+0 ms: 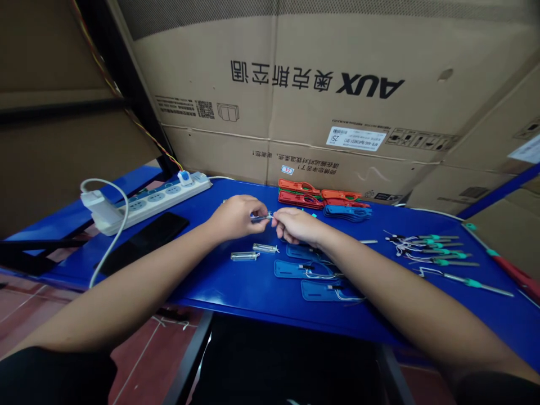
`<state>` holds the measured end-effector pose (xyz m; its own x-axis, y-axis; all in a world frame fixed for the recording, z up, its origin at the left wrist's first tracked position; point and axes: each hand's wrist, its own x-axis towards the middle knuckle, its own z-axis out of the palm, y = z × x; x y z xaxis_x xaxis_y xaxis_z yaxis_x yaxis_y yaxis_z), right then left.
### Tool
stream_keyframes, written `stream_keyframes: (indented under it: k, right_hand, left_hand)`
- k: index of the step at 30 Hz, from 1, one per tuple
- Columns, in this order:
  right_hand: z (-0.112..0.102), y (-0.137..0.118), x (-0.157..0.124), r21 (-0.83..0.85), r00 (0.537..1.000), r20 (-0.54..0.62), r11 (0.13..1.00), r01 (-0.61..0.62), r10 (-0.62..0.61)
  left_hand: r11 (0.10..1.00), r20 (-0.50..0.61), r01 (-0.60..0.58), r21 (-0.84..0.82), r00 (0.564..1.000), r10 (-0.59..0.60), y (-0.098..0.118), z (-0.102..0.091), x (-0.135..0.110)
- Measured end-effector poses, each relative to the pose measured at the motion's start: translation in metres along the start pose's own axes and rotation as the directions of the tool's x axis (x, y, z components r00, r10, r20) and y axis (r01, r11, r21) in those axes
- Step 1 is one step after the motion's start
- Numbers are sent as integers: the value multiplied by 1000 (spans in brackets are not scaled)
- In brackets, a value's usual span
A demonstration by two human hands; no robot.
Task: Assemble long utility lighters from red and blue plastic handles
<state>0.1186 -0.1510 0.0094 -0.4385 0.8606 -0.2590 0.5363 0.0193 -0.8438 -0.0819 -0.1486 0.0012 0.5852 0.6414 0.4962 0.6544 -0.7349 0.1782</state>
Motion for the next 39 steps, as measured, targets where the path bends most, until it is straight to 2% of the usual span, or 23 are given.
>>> stream_keyframes:
  k: [5,9,12,16,19,23,27,29,32,34,36,37,39]
  right_hand:
    - [5,-1,-1,131,1000,-26,991,12,-9]
    - [3,-3,0,113,996,-77,992,54,-45]
    - [-2,-6,-4,26,985,-109,991,135,-131]
    - [-11,-7,-15,-167,941,-118,941,295,-316]
    - [-15,-6,-22,-353,888,-26,835,422,-459]
    - [-19,-10,-33,-404,834,83,746,529,-546]
    - [-17,-23,-48,-408,772,150,672,618,-618]
    - [-12,-27,-55,-396,736,167,639,660,-656]
    - [-5,-28,-58,-404,698,208,590,699,-685]
    - [-4,-25,-50,-471,726,182,590,656,-663]
    - [-5,-21,-33,-571,804,125,621,537,-581]
    - [-6,-19,-23,-622,848,101,632,462,-520]
    - [-5,-17,0,-728,909,79,599,333,-409]
  left_hand:
    - [997,-92,-41,71,995,48,4,1,-1]
    - [999,-122,-30,18,992,32,6,0,0]
    - [997,-97,-36,-70,995,29,5,-3,1]
    - [977,-30,-133,-168,991,130,7,-11,0]
    - [952,56,-137,-275,986,158,10,-20,-1]
    - [944,88,-126,-305,983,160,18,-35,-3]
    - [963,20,-223,-153,973,228,37,-43,-17]
    - [975,-78,-213,-63,975,208,52,-42,-32]
    - [980,-218,-198,-17,957,189,71,-38,-57]
    - [986,-284,-169,7,945,164,74,-36,-72]
    - [992,-278,-106,73,953,122,68,-36,-83]
    - [990,-242,-67,121,966,95,62,-36,-88]
    - [977,-121,-6,211,992,32,45,-35,-93]
